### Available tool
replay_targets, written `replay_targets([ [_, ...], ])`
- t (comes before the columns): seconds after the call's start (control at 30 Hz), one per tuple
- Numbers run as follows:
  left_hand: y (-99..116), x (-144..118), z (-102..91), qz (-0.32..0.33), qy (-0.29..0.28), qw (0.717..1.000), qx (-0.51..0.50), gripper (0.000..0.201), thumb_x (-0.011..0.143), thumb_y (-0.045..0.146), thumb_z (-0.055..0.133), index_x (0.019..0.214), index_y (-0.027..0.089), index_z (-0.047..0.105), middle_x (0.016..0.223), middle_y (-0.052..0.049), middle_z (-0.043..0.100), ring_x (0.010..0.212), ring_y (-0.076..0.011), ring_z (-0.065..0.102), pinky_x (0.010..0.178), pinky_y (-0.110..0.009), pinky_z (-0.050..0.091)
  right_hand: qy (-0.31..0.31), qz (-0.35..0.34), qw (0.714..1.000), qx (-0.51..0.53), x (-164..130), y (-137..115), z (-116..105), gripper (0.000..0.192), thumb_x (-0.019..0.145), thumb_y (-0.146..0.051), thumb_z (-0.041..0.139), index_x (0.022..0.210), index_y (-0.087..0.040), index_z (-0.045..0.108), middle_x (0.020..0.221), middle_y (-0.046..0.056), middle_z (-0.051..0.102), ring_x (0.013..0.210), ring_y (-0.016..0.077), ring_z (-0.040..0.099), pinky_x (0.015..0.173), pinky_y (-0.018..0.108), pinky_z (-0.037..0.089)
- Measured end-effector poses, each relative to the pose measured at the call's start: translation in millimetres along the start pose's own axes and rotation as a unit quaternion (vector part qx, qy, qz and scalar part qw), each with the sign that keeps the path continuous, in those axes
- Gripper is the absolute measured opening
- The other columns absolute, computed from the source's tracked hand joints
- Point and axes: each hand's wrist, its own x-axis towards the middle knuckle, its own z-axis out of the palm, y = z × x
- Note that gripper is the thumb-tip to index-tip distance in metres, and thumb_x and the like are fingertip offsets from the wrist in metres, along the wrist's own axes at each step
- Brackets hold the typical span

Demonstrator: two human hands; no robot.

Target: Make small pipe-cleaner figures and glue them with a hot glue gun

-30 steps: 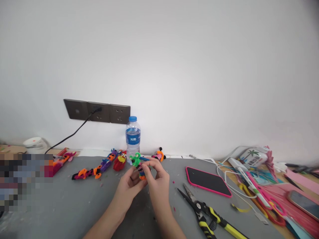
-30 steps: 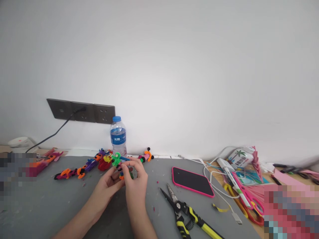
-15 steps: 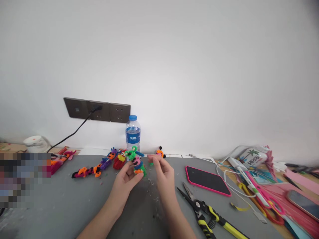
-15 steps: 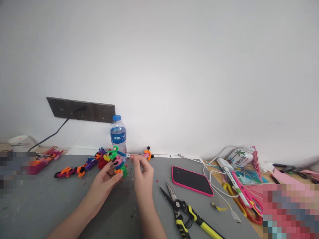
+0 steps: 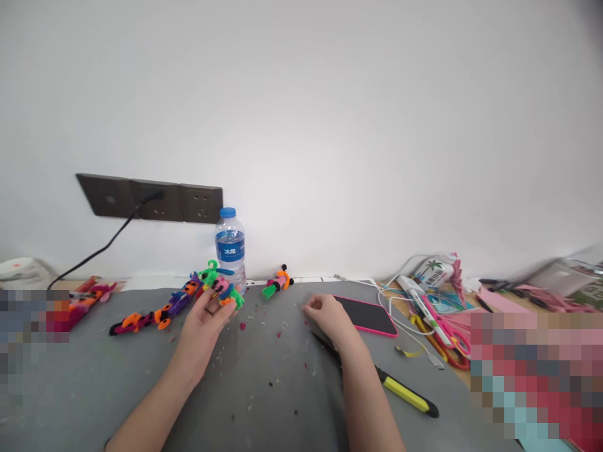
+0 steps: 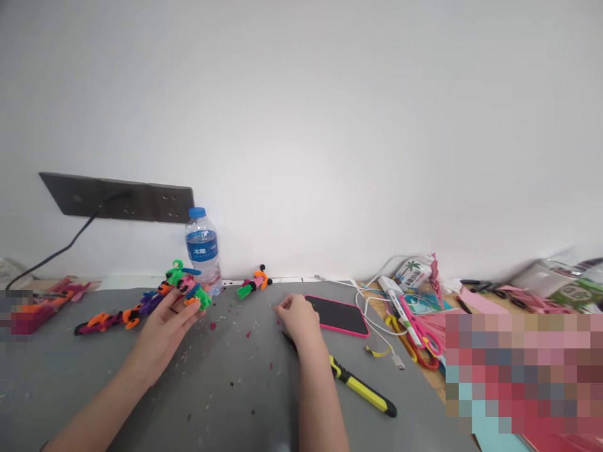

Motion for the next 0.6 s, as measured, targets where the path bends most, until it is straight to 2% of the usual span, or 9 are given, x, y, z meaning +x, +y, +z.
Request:
replay_targets([
  [0.17, 2, 0, 1.6, -0.007, 0.021, 1.0, 0.001, 0.05, 0.059, 0.035, 0.087, 0.102, 0.021, 0.067, 0.095, -0.002, 0.072, 0.094, -0.019, 0.064, 0.081, -0.028, 0.055, -0.031, 0.037, 0.996, -0.082, -5, -1, -9, 0.014, 0.056, -0.016, 0.074, 0.05, -0.022, 0.063, 0.065, 0.006, 0.07, 0.067, 0.0242, 0.061, 0.065, 0.034, 0.039],
  [0.33, 5, -1, 4.2, -0.015, 0.022, 1.0, 0.017, 0.055, 0.058, 0.038, 0.087, 0.105, 0.019, 0.066, 0.096, -0.003, 0.071, 0.092, -0.0188, 0.063, 0.079, -0.027, 0.055, -0.066, 0.047, 0.988, -0.134, -7, -9, -6, 0.014, 0.058, -0.008, 0.069, 0.052, -0.021, 0.066, 0.069, 0.005, 0.072, 0.08, 0.0265, 0.065, 0.081, 0.04, 0.037],
  [0.5, 0, 0, 1.4, -0.006, 0.023, 0.999, 0.045, 0.058, 0.058, 0.039, 0.086, 0.108, 0.019, 0.064, 0.099, -0.005, 0.072, 0.097, -0.0208, 0.065, 0.079, -0.026, 0.055, -0.066, 0.042, 0.988, -0.132, -9, -12, -5, 0.019, 0.065, -0.008, 0.064, 0.05, -0.019, 0.062, 0.067, 0.007, 0.071, 0.08, 0.0281, 0.066, 0.081, 0.041, 0.037],
  [0.6, -4, 1, -1.1, 0.015, 0.006, 0.995, 0.095, 0.055, 0.062, 0.041, 0.082, 0.109, 0.019, 0.063, 0.108, -0.007, 0.072, 0.105, -0.0237, 0.064, 0.082, -0.027, 0.054, -0.038, 0.018, 0.994, -0.102, -9, -18, -6, 0.015, 0.075, -0.015, 0.059, 0.062, -0.021, 0.063, 0.075, 0.005, 0.071, 0.082, 0.0261, 0.065, 0.078, 0.037, 0.039],
])
